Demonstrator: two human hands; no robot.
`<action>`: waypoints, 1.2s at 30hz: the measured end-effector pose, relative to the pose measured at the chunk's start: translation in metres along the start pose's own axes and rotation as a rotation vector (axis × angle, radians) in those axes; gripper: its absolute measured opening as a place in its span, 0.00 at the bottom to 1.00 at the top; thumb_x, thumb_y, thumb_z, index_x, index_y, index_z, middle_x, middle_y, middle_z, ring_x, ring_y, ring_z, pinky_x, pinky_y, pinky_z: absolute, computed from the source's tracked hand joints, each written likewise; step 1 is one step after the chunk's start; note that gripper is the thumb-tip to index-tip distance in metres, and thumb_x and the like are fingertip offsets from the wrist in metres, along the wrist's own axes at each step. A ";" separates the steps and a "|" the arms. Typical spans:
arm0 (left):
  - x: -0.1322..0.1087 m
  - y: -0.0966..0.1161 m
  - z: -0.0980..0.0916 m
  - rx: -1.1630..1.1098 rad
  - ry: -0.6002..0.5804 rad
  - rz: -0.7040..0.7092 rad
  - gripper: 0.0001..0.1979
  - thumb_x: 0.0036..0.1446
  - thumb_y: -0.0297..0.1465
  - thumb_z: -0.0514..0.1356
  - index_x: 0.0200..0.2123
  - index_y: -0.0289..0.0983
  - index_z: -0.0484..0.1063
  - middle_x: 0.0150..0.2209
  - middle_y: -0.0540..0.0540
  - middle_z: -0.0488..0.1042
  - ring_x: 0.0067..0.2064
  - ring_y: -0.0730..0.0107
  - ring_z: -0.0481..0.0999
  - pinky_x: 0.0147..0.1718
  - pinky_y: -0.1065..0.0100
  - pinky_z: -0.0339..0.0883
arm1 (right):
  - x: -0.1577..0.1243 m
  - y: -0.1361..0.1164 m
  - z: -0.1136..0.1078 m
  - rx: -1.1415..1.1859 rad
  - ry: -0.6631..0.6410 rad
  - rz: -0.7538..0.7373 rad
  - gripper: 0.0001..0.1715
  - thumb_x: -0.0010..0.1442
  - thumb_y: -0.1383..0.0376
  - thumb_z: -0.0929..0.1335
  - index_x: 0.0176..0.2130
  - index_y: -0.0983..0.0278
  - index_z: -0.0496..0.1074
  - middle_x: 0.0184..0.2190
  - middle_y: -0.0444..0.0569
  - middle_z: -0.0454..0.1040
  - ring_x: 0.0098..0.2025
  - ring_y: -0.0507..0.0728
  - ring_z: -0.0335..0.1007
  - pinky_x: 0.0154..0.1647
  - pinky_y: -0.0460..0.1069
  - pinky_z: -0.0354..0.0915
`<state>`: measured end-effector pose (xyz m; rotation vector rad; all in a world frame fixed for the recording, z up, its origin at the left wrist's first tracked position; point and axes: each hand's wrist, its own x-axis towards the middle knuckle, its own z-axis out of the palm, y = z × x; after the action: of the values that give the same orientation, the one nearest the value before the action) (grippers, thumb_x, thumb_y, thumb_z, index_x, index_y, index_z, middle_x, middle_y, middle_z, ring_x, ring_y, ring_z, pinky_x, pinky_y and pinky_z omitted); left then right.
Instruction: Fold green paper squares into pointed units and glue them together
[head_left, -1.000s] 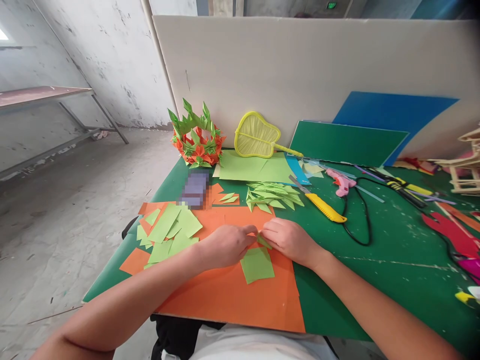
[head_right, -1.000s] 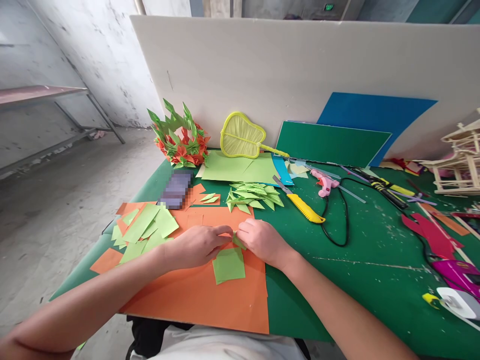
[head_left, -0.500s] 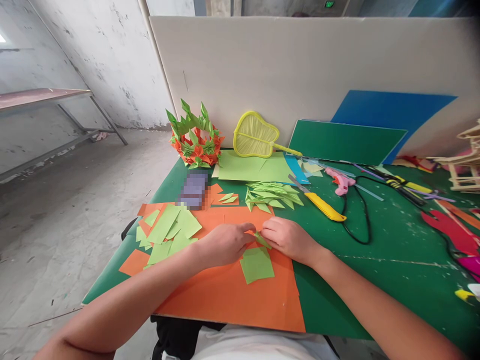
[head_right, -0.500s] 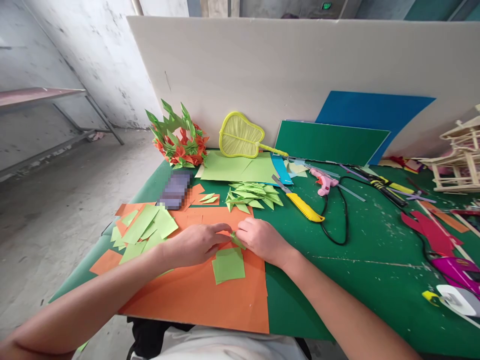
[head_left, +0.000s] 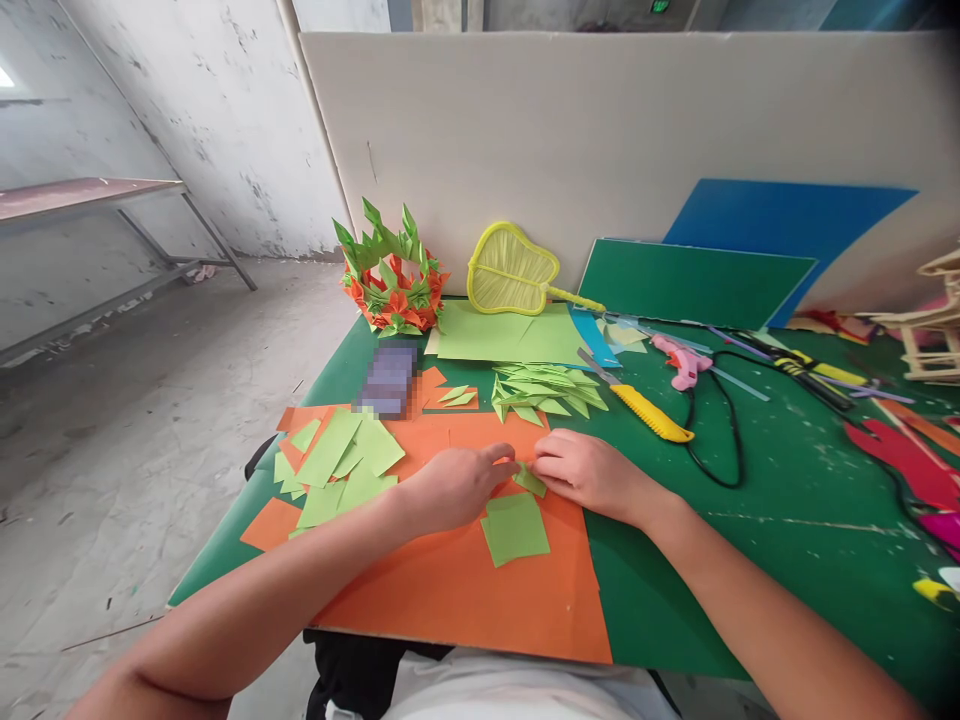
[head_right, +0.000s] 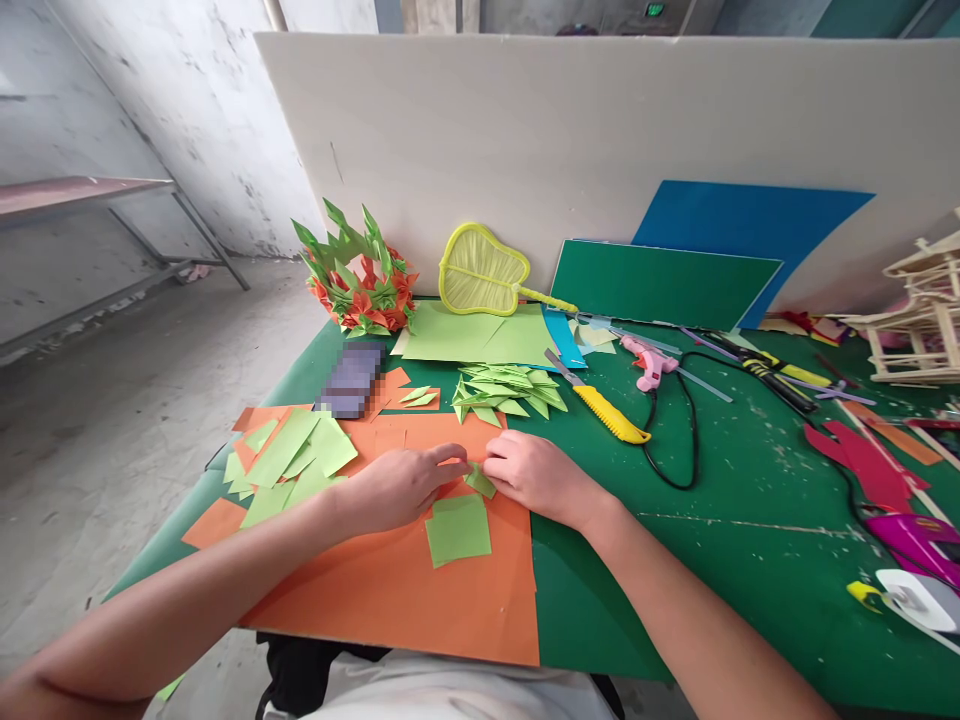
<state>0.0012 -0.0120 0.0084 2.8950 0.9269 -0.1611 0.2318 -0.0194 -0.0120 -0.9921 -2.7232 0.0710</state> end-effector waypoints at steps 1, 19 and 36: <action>0.000 0.000 0.001 0.009 -0.001 -0.002 0.18 0.60 0.24 0.48 0.53 0.41 0.63 0.54 0.45 0.66 0.24 0.75 0.72 0.17 0.70 0.51 | -0.002 0.001 -0.001 0.009 -0.006 0.010 0.12 0.66 0.68 0.61 0.33 0.64 0.71 0.34 0.50 0.71 0.37 0.55 0.63 0.34 0.47 0.58; 0.002 0.002 0.012 -0.110 0.066 -0.072 0.17 0.61 0.26 0.48 0.51 0.42 0.67 0.48 0.46 0.69 0.31 0.71 0.75 0.23 0.72 0.61 | 0.000 -0.005 0.011 0.384 0.109 0.131 0.12 0.62 0.60 0.67 0.46 0.60 0.72 0.43 0.49 0.74 0.45 0.57 0.68 0.45 0.51 0.65; 0.008 -0.015 0.008 -0.091 0.112 0.154 0.14 0.63 0.25 0.48 0.47 0.40 0.69 0.51 0.48 0.71 0.39 0.68 0.76 0.28 0.72 0.61 | 0.000 -0.002 0.008 0.365 0.109 0.104 0.07 0.63 0.66 0.66 0.37 0.59 0.75 0.39 0.47 0.74 0.42 0.55 0.69 0.42 0.49 0.64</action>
<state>-0.0016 0.0042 -0.0016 2.8996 0.7028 0.0535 0.2289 -0.0208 -0.0199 -0.9921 -2.4382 0.4976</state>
